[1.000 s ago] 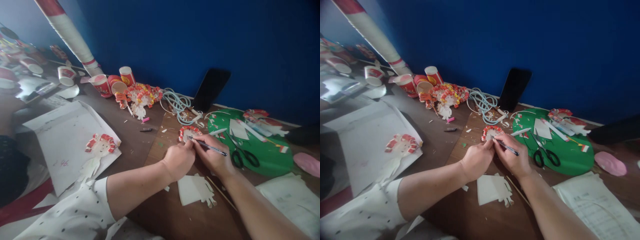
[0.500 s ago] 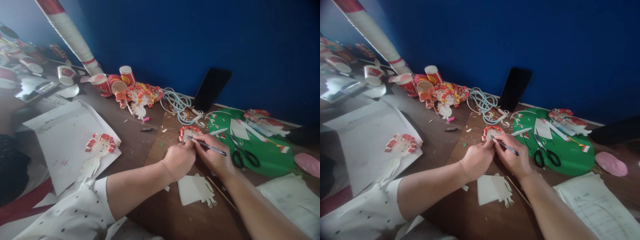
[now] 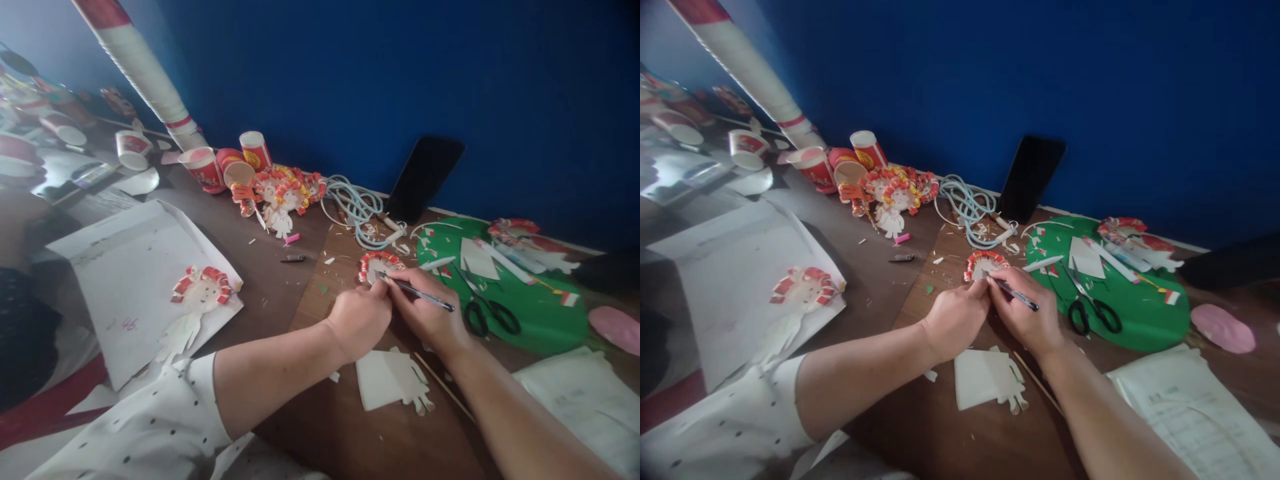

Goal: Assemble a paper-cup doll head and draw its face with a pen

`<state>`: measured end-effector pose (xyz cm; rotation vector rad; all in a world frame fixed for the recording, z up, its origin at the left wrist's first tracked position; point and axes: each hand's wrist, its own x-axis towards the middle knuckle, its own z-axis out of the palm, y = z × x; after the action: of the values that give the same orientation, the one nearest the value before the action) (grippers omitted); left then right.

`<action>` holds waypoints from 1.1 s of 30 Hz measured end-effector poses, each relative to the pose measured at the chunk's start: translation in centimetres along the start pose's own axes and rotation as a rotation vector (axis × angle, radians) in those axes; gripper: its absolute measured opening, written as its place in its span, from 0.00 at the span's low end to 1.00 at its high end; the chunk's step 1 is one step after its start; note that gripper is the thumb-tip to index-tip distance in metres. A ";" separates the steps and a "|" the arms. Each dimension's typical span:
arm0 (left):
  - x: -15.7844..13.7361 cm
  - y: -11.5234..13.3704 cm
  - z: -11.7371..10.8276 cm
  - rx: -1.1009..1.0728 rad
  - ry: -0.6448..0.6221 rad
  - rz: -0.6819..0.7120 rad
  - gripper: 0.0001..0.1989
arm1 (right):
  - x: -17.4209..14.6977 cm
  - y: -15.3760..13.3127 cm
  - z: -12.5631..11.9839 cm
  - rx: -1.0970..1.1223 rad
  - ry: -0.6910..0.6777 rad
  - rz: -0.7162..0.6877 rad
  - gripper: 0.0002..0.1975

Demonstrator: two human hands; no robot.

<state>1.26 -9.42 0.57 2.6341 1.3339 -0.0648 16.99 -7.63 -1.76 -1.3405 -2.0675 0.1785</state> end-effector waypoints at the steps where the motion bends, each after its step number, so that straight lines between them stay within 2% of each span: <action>1: 0.0 0.0 0.0 0.000 -0.001 -0.001 0.14 | 0.0 0.0 0.0 -0.002 0.002 -0.002 0.07; 33: 0.0 -0.1 0.0 -0.012 0.000 0.011 0.14 | 0.0 0.0 0.0 -0.011 0.012 0.015 0.08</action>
<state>1.20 -9.37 0.55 2.6312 1.3152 -0.0554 17.01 -7.63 -1.78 -1.3612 -2.0515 0.1662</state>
